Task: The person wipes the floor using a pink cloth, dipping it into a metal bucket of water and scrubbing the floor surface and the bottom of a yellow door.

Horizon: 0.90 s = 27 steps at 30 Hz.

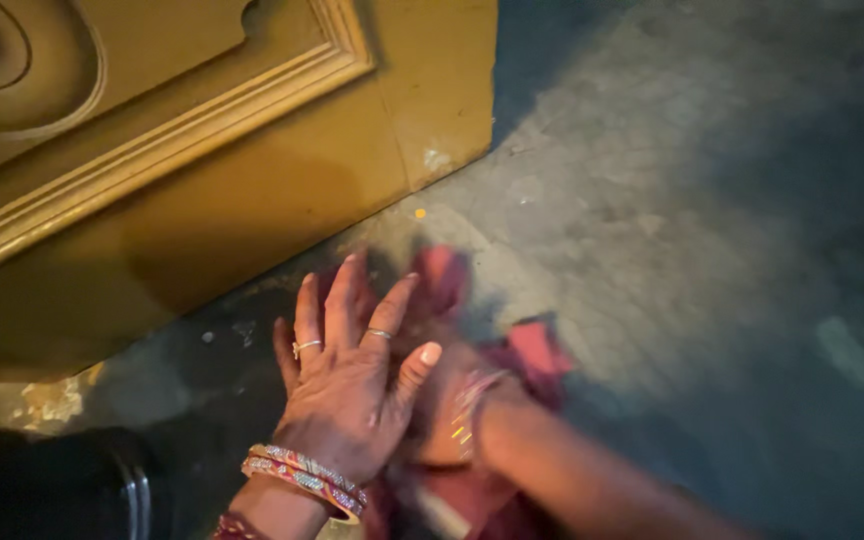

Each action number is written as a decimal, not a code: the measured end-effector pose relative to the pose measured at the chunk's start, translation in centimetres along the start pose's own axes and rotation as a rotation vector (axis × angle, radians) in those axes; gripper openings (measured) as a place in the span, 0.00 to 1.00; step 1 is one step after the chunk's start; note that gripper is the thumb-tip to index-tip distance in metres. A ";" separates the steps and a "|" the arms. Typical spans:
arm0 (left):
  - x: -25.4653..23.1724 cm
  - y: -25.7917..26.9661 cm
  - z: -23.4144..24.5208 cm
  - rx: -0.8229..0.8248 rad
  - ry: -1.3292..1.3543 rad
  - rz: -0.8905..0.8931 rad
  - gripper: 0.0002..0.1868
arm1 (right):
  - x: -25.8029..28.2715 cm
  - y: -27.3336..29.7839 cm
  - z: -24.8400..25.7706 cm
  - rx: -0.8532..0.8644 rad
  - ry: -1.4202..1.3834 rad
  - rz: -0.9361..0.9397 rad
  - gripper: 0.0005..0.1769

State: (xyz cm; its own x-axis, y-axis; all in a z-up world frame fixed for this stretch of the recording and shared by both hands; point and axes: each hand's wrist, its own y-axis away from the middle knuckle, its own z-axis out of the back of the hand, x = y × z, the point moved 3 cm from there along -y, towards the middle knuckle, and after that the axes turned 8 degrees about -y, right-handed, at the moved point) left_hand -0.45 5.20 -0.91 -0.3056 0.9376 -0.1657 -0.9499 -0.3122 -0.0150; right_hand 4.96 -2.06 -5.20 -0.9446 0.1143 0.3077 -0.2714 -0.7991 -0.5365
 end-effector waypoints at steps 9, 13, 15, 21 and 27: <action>-1.4 0.4 0.0 0.074 0.043 -0.020 0.38 | -19.5 10.4 12.3 0.064 -0.034 -0.361 0.38; -1.9 0.9 -0.4 0.095 0.072 -0.043 0.38 | -23.6 16.6 17.1 0.035 0.099 -0.516 0.36; -2.0 0.9 -0.5 0.099 0.064 -0.037 0.38 | -23.9 18.1 17.3 0.012 0.165 -0.584 0.38; -1.3 1.7 -1.0 0.113 0.065 -0.035 0.38 | -17.4 16.0 16.5 -0.080 0.308 -0.635 0.44; 1.0 2.6 -1.6 0.149 0.122 0.055 0.38 | -7.2 6.4 9.5 0.070 -0.023 -0.271 0.57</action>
State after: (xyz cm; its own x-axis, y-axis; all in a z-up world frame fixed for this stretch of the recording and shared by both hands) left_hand -3.10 5.11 -2.70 -0.3553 0.8918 -0.2803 -0.9341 -0.3276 0.1418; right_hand 11.75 -13.61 -3.36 -0.8343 0.3167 0.4512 -0.4997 -0.7802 -0.3763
